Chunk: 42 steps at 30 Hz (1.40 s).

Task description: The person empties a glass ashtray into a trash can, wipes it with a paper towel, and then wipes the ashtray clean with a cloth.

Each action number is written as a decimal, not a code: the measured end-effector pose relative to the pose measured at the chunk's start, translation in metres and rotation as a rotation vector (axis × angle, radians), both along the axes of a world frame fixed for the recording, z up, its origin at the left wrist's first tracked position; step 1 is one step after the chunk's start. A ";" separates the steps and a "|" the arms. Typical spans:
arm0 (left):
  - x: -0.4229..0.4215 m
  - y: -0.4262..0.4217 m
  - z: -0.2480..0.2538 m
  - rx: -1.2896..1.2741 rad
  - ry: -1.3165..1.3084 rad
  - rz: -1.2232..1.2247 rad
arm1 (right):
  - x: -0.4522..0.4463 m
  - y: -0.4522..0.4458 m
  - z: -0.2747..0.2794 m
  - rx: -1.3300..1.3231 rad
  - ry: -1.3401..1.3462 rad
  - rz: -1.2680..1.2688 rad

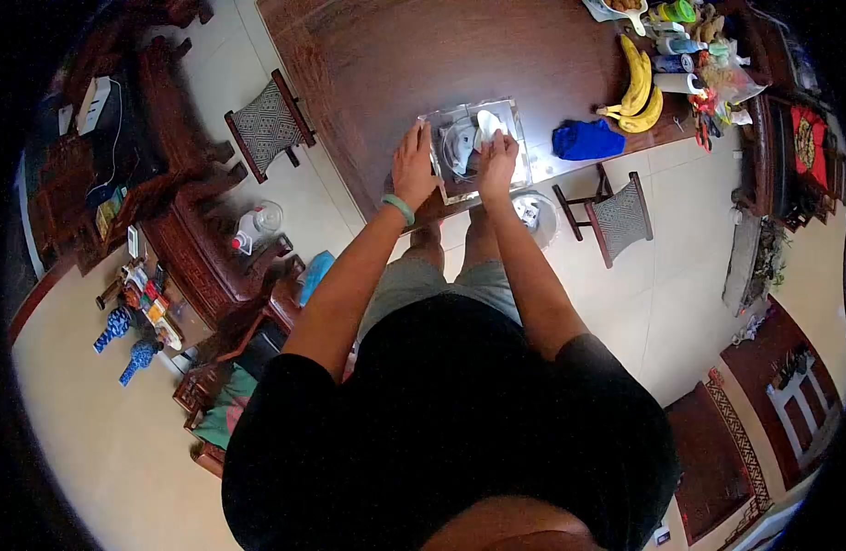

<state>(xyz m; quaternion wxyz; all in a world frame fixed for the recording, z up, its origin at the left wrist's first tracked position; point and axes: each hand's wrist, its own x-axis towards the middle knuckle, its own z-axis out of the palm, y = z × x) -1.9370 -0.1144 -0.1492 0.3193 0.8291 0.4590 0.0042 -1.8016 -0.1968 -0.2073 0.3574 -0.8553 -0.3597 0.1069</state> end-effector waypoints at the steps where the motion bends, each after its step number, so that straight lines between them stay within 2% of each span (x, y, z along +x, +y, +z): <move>1: 0.000 -0.001 -0.001 0.001 0.002 0.002 | -0.005 0.005 -0.005 0.001 0.002 0.002; 2: 0.000 -0.003 -0.002 -0.002 -0.008 0.020 | -0.009 0.011 -0.009 0.162 0.392 -0.167; 5: 0.005 -0.007 0.001 -0.014 0.020 0.063 | -0.012 0.012 -0.044 0.337 0.799 -0.354; 6: 0.007 -0.007 0.002 -0.012 0.074 0.056 | -0.010 0.002 -0.078 0.207 0.300 -0.126; 7: 0.008 -0.008 0.003 -0.011 0.128 0.050 | -0.010 0.001 -0.080 0.073 -0.197 0.103; 9: 0.006 -0.010 -0.001 0.021 0.121 0.055 | -0.015 0.000 -0.085 0.005 -0.262 0.123; 11: 0.007 -0.008 0.001 0.067 0.171 0.040 | -0.017 0.010 -0.077 0.020 0.099 -0.077; 13: 0.007 -0.007 0.003 0.050 0.189 0.038 | -0.015 -0.005 -0.151 -0.167 -0.484 0.031; 14: 0.008 -0.008 0.004 0.056 0.187 0.036 | -0.016 -0.005 -0.153 -0.452 -0.890 0.055; 17: 0.011 -0.009 0.003 0.048 0.183 0.037 | -0.011 -0.006 -0.142 -0.791 -1.531 0.087; 19: 0.012 -0.010 0.001 0.077 0.195 0.045 | -0.010 -0.007 -0.131 0.168 -0.405 0.311; 21: 0.012 -0.010 0.004 0.083 0.200 0.035 | -0.009 -0.006 -0.129 -0.004 -0.468 0.299; 23: 0.014 -0.010 0.000 0.096 0.214 0.029 | 0.003 -0.003 -0.119 0.199 -0.402 0.416; 24: 0.015 -0.010 -0.005 0.092 0.235 0.026 | 0.008 -0.001 -0.113 0.201 -0.402 0.414; 27: 0.015 -0.010 -0.002 0.095 0.254 0.008 | 0.022 0.000 -0.104 0.102 -0.480 0.613; 28: 0.014 -0.009 -0.007 0.066 0.239 0.006 | 0.028 0.002 -0.120 0.114 -0.553 0.642; 29: 0.014 -0.009 -0.005 0.067 0.239 0.005 | 0.033 0.004 -0.104 0.114 -0.553 0.641; 31: 0.015 -0.008 -0.003 0.071 0.269 -0.006 | 0.045 0.009 -0.075 0.068 -0.218 0.817; 32: 0.014 -0.009 -0.001 0.093 0.255 -0.018 | 0.046 0.007 -0.080 0.070 -0.219 0.817; 35: 0.014 -0.009 -0.002 0.139 0.291 -0.027 | 0.041 0.012 -0.076 0.165 -0.549 0.773; 36: 0.015 -0.008 -0.002 0.095 0.313 -0.033 | 0.037 0.010 -0.070 0.133 -0.470 0.798; 42: 0.015 -0.010 -0.011 0.131 0.351 -0.046 | 0.033 0.000 -0.104 0.111 -0.418 0.816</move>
